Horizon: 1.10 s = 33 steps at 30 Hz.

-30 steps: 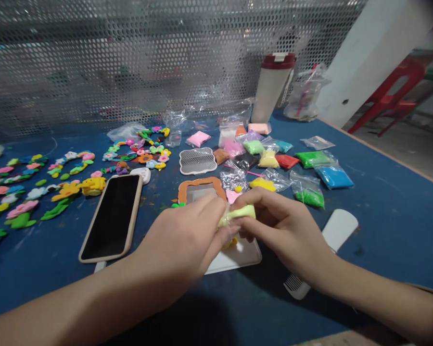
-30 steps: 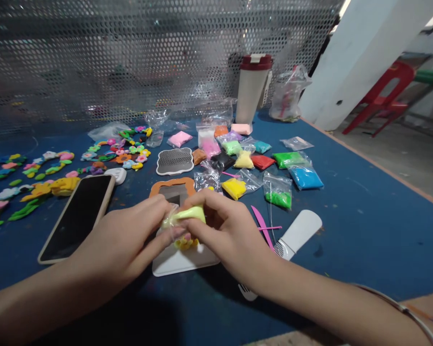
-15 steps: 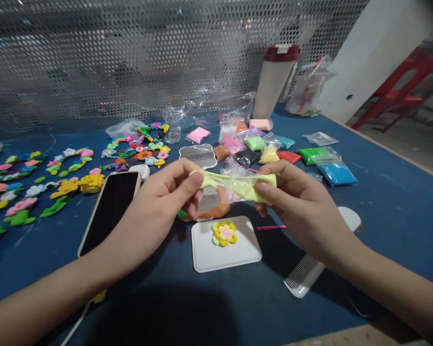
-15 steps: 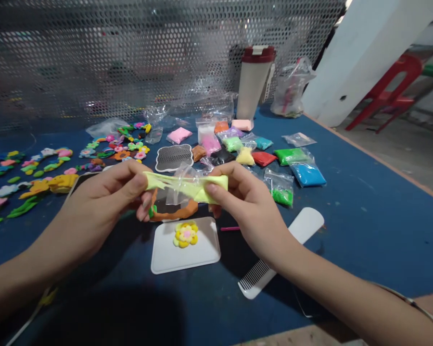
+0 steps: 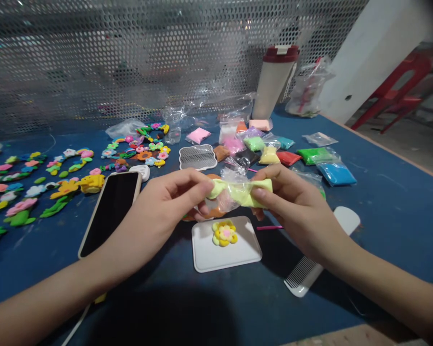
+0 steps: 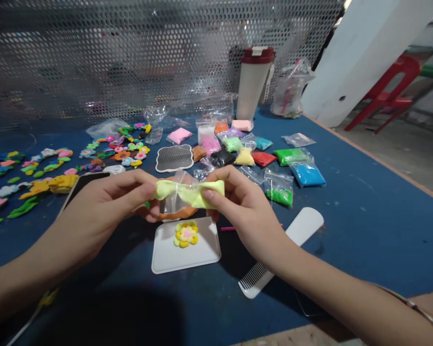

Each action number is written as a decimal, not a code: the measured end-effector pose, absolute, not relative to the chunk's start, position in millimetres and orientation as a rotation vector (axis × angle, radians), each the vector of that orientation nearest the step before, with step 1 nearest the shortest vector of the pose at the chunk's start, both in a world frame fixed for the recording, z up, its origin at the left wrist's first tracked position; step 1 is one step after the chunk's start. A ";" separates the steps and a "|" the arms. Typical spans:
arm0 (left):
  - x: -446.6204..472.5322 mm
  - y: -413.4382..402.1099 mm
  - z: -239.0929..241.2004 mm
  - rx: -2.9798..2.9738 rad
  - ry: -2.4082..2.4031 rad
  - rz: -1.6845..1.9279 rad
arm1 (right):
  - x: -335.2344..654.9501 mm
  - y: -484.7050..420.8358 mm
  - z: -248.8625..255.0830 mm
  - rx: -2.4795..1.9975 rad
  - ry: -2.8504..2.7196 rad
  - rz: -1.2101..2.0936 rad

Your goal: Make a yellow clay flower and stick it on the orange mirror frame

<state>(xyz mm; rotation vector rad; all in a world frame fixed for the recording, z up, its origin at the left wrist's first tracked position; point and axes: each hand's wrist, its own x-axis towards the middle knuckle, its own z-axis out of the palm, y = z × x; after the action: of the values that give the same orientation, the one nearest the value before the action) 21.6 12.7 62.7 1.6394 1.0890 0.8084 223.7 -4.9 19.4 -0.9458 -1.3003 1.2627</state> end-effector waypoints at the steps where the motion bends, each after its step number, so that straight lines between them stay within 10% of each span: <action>1: 21.8 11.9 63.9 1.683 1.098 0.791 | 223.2 -5.0 19.2 -0.946 -1.303 1.265; 11: 24.9 11.5 62.0 2.157 1.085 0.609 | 216.5 -11.3 22.5 -1.000 -1.443 1.271; 24: 12.9 21.9 87.0 1.677 1.254 1.179 | 230.4 4.6 23.7 -0.930 -1.199 1.151; 33: 22.7 21.6 64.1 1.139 0.973 0.811 | 230.2 5.2 18.3 -0.916 -1.189 1.211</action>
<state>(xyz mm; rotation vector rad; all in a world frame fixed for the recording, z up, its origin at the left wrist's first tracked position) 22.7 21.6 64.1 1.1394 0.9734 0.8106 230.2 5.2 18.3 -0.9165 -1.1887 1.2112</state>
